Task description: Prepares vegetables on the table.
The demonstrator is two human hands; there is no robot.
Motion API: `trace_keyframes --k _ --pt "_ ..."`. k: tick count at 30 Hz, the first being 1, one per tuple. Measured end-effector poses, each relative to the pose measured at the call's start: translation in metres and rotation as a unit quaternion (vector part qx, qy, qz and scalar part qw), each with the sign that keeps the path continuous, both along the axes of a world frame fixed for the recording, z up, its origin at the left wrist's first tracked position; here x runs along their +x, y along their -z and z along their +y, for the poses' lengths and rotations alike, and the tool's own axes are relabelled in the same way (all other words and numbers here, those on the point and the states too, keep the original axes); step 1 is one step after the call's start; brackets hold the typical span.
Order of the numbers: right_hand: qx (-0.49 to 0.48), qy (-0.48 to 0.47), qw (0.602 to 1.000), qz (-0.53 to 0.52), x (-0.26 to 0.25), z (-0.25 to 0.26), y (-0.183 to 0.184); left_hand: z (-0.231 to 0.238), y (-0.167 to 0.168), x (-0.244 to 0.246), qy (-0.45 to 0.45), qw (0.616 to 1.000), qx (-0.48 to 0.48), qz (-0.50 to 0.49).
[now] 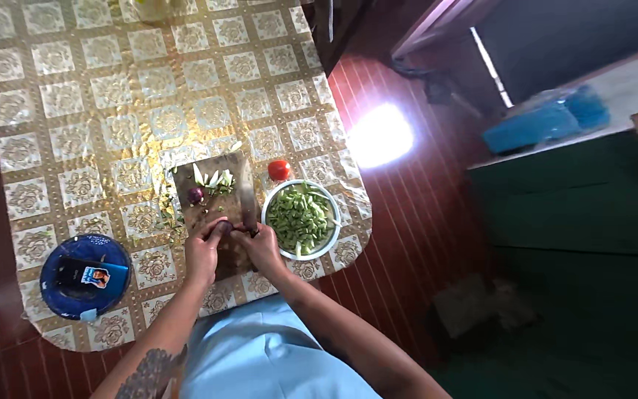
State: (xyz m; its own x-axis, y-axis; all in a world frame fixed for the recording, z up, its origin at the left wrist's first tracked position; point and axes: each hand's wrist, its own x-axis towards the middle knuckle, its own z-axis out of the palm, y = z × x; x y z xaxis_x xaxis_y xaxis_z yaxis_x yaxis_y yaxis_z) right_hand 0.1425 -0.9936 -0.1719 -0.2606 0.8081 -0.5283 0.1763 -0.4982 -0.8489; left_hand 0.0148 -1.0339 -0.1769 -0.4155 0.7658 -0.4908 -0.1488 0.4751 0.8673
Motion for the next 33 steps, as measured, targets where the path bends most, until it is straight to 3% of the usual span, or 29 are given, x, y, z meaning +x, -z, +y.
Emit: trace_keyframes --k 5,10,15,20,24,30,33 --pt "-0.049 0.013 0.995 0.091 0.003 0.002 -0.006 -0.005 -0.017 -0.007 -0.021 0.994 -0.034 -0.103" --pt "-0.027 -0.001 0.999 0.039 0.004 0.008 -0.012 -0.01 -0.022 -0.01 -0.037 0.985 -0.008 -0.17" --pt "0.081 -0.168 0.965 -0.187 -0.006 0.027 -0.016 -0.013 -0.019 -0.011 -0.123 0.986 0.029 -0.106" --pt "0.168 -0.24 0.95 -0.11 -0.011 0.02 -0.029 -0.024 -0.024 -0.026 -0.05 0.993 0.061 0.087" --pt "0.25 -0.267 0.928 -0.064 -0.005 0.013 -0.041 -0.03 -0.039 -0.033 -0.048 0.992 0.086 0.081" --pt "0.271 -0.319 0.906 -0.071 -0.008 0.006 -0.062 -0.038 -0.049 -0.04 -0.049 0.987 0.147 0.041" --pt "0.29 -0.341 0.891 -0.07 -0.011 0.006 -0.064 -0.04 -0.056 -0.04 -0.065 0.987 0.134 0.051"
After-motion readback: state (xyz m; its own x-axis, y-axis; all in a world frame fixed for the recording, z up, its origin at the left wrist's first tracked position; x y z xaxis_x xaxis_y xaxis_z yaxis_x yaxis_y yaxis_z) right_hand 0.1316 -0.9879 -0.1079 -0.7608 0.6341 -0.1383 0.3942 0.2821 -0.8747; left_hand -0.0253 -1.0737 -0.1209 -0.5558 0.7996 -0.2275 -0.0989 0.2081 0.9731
